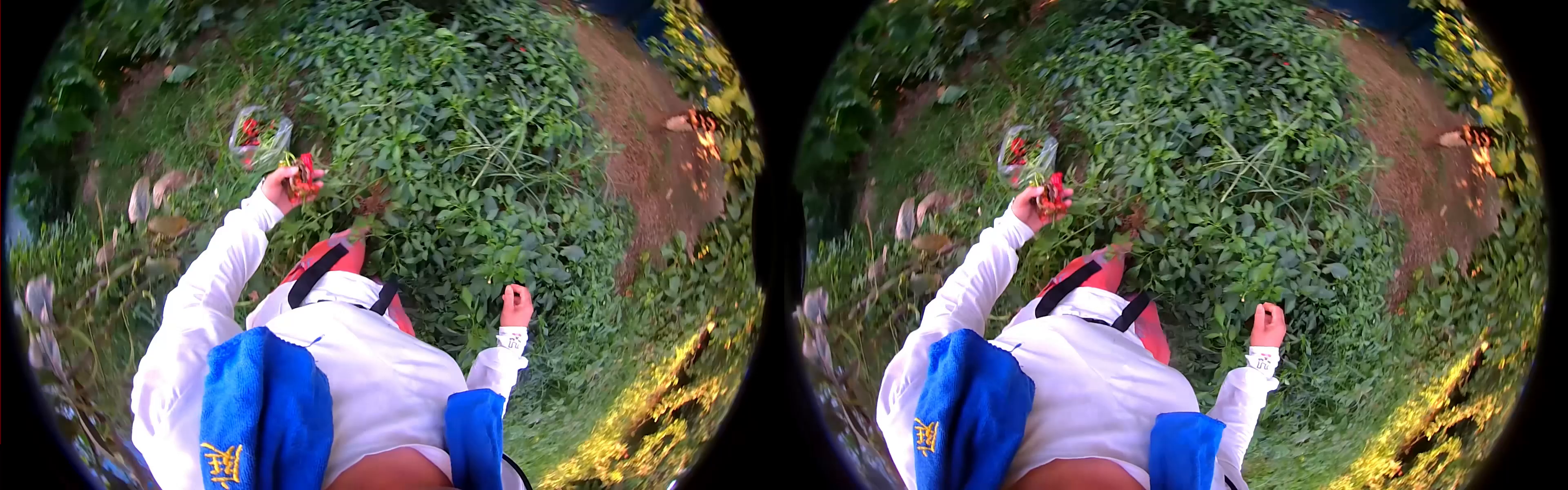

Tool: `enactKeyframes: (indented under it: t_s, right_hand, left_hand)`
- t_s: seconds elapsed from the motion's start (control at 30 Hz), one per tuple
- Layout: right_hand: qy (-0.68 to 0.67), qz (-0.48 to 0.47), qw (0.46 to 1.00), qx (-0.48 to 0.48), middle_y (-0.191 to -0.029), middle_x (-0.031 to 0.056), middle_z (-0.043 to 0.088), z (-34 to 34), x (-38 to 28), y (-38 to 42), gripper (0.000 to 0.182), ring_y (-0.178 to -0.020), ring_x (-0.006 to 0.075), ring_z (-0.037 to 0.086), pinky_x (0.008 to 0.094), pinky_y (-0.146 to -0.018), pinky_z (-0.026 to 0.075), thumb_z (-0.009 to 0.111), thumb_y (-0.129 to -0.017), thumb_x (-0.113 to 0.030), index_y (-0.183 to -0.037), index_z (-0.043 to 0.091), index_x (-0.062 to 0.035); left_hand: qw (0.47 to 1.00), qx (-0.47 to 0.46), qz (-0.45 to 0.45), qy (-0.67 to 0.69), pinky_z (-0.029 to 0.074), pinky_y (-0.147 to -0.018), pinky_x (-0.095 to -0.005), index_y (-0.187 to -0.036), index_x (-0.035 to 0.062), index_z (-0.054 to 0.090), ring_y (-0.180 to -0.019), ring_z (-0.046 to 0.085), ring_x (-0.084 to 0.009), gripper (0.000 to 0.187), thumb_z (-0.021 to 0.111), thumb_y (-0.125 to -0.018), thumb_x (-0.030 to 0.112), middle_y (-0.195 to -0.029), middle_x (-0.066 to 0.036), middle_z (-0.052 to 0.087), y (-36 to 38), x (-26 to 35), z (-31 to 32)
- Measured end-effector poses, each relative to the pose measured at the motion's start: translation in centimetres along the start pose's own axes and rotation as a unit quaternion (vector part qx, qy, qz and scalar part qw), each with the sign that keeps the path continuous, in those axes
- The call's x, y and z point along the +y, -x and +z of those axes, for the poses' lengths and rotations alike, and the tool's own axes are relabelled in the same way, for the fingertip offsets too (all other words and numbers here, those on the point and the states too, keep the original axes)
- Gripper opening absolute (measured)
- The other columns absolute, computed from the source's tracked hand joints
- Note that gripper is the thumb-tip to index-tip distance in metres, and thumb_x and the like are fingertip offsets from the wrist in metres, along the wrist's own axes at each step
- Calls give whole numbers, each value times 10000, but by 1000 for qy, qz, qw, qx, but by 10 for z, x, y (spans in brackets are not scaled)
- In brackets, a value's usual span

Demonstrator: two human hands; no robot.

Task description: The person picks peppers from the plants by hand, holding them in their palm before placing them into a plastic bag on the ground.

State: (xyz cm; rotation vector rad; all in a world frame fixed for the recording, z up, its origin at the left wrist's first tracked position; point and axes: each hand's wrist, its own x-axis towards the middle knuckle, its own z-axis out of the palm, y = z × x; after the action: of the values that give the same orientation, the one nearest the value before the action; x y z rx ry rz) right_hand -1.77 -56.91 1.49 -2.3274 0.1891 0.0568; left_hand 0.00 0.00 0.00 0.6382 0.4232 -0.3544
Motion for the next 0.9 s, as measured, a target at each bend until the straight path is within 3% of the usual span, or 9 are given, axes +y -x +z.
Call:
enactKeyframes:
  t_s: [0.07,0.2,0.37,0.63,0.7,0.73,0.8,0.83,0.9]
  right_hand:
    - [-19,10,999,-50,-750,44,573,7,10,-15,137,-623,91,540,219,-581,453,561,-820,-133,-835,561,3]
    - [-33,25,993,-106,-700,14,555,62,15,22,125,-615,70,489,214,-567,403,562,-816,-135,-804,565,-11]
    - [-29,71,978,-194,-643,11,547,115,14,60,136,-573,83,521,219,-550,416,550,-817,-134,-759,545,-11]
    - [1,133,953,-272,-603,47,570,189,-34,37,159,-513,91,507,236,-504,411,556,-810,-147,-745,557,-2]
    - [85,139,934,-319,-684,38,558,206,-40,25,56,-594,113,528,243,-543,434,522,-788,-42,-747,549,-14]
    - [-47,260,931,-252,-714,49,567,227,-48,22,29,-605,142,540,277,-544,453,547,-778,-45,-773,561,-20]
    - [-63,333,915,-217,-717,51,569,251,-69,17,39,-605,142,543,276,-542,456,548,-781,-55,-768,560,-20]
    - [-33,337,914,-224,-719,53,570,259,-78,14,45,-605,142,545,275,-541,458,549,-783,-60,-766,560,-20]
    - [17,336,910,-240,-721,55,572,270,-93,14,57,-605,141,548,274,-539,461,550,-786,-70,-762,559,-20]
  left_hand:
    - [993,108,42,23,438,-833,-390,-1158,103,466,-985,541,-294,441,521,-770,306,-1171,-156,503,15,2,-5]
    - [965,214,131,81,485,-743,-405,-964,98,518,-893,575,-280,323,567,-763,346,-990,-141,591,60,10,-82]
    - [932,300,139,148,501,-687,-399,-864,109,507,-737,574,-230,277,613,-740,333,-774,-73,573,43,24,-159]
    - [911,364,170,90,470,-653,-355,-898,154,554,-821,559,-186,311,636,-716,393,-879,-27,593,-114,117,-323]
    - [883,454,117,22,444,-507,-271,-796,161,584,-661,564,-144,307,656,-681,436,-721,8,602,-156,142,-374]
    - [888,453,80,-18,435,-488,-259,-759,159,585,-611,548,-131,308,654,-676,448,-679,14,593,-169,152,-403]
    - [884,462,23,-71,410,-439,-231,-668,161,576,-521,507,-102,336,643,-666,490,-603,22,568,-193,150,-451]
    - [884,463,3,-71,423,-472,-251,-723,158,610,-547,515,-117,343,624,-682,498,-650,5,591,-209,140,-495]
    - [902,420,82,-54,425,-511,-282,-818,146,636,-575,514,-150,376,611,-694,500,-714,-14,612,-234,124,-523]
